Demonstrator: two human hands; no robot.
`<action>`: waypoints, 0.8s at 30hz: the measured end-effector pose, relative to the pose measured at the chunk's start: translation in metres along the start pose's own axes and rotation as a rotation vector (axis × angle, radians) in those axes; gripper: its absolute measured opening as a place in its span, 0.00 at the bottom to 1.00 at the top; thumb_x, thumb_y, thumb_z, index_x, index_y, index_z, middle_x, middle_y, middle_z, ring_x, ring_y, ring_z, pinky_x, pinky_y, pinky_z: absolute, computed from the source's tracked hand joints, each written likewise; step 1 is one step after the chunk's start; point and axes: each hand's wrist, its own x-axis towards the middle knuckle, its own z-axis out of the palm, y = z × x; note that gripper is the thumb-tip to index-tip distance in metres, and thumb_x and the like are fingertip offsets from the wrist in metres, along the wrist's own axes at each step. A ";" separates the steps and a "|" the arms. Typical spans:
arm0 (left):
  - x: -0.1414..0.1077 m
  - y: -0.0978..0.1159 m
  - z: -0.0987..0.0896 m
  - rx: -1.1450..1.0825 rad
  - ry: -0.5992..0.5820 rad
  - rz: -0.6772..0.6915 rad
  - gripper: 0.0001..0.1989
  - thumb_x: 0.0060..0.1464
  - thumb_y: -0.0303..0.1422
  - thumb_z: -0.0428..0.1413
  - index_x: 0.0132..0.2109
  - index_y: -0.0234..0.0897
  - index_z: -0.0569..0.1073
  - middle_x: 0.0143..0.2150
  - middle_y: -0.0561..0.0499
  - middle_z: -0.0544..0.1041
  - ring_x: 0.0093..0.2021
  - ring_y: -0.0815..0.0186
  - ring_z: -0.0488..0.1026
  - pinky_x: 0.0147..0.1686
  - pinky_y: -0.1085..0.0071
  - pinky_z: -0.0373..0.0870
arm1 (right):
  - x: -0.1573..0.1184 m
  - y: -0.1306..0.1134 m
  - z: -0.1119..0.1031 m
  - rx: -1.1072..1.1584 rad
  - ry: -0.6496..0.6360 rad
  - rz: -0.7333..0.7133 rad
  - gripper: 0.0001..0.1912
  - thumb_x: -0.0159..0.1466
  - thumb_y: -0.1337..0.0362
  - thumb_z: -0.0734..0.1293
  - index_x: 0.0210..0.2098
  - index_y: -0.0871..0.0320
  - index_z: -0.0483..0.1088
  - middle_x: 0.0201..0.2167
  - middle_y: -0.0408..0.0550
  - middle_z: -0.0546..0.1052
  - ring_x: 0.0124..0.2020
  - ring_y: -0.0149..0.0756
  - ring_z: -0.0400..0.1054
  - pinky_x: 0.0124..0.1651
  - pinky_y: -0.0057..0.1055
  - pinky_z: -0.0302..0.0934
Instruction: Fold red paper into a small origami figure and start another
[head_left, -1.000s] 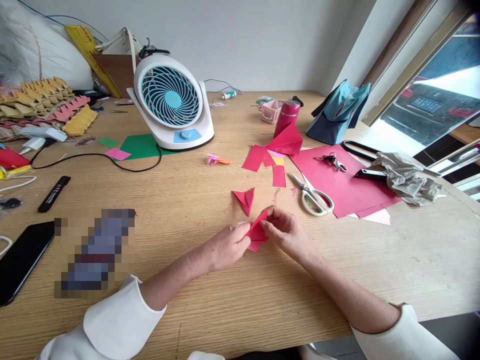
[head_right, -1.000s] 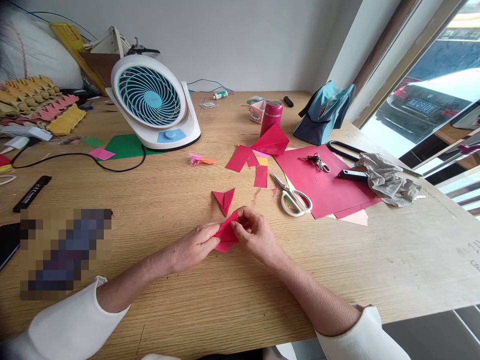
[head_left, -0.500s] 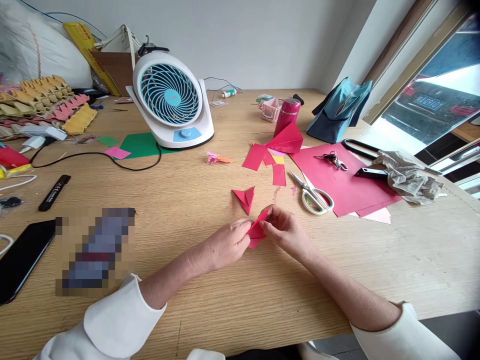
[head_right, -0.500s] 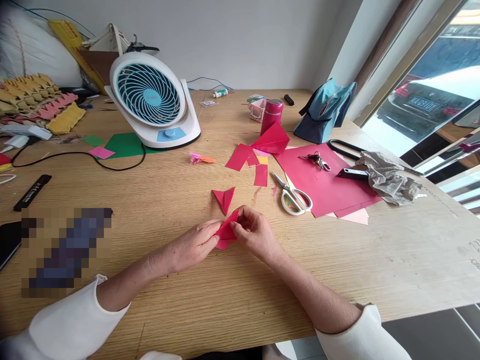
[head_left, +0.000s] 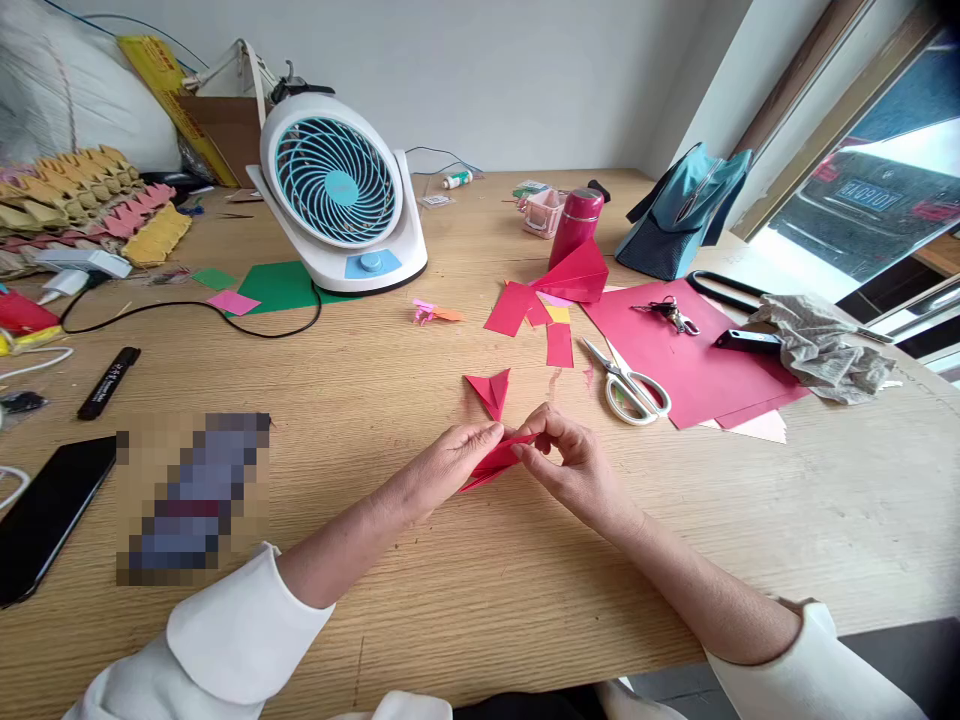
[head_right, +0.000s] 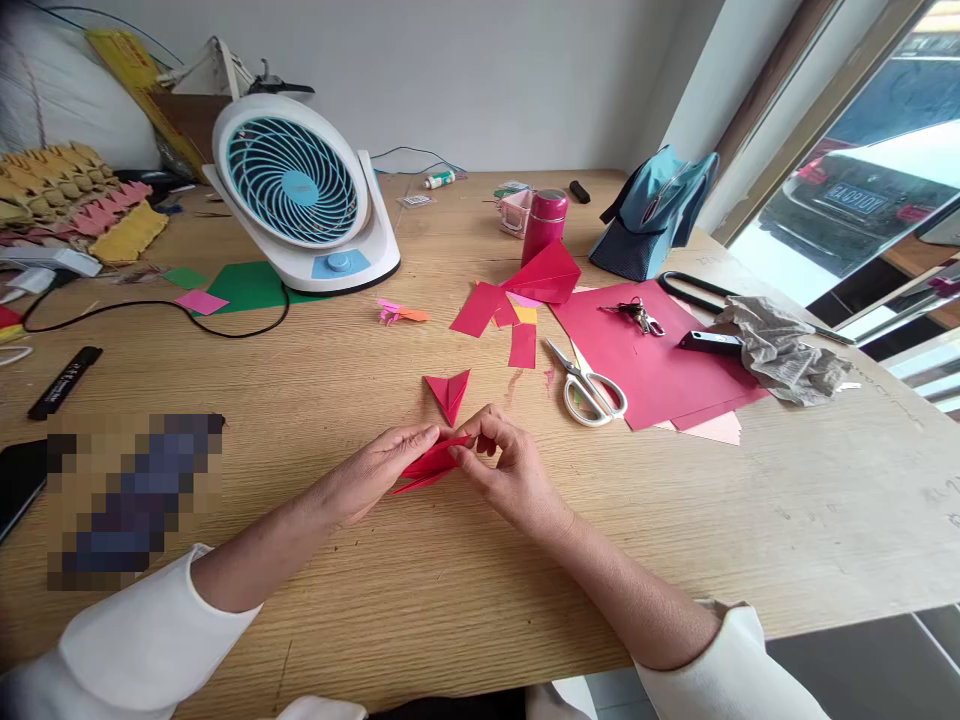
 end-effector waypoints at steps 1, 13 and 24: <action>0.000 -0.001 0.002 -0.015 -0.008 -0.003 0.23 0.66 0.48 0.48 0.50 0.36 0.79 0.49 0.47 0.81 0.56 0.58 0.74 0.58 0.64 0.67 | 0.000 -0.001 0.000 -0.014 0.001 -0.017 0.04 0.63 0.64 0.68 0.33 0.56 0.71 0.29 0.42 0.69 0.30 0.31 0.61 0.35 0.30 0.57; 0.002 -0.006 0.001 -0.145 -0.151 -0.003 0.17 0.65 0.43 0.52 0.46 0.35 0.80 0.46 0.48 0.82 0.50 0.62 0.76 0.58 0.67 0.66 | 0.000 -0.005 -0.001 0.033 0.005 0.037 0.06 0.64 0.62 0.67 0.32 0.57 0.68 0.25 0.42 0.70 0.26 0.31 0.62 0.32 0.31 0.59; 0.002 -0.009 -0.001 -0.185 -0.186 -0.048 0.21 0.62 0.47 0.55 0.50 0.35 0.79 0.48 0.46 0.82 0.53 0.60 0.76 0.58 0.64 0.68 | -0.001 -0.007 -0.002 0.029 0.062 0.003 0.06 0.65 0.62 0.67 0.33 0.57 0.69 0.25 0.42 0.73 0.27 0.32 0.66 0.34 0.32 0.61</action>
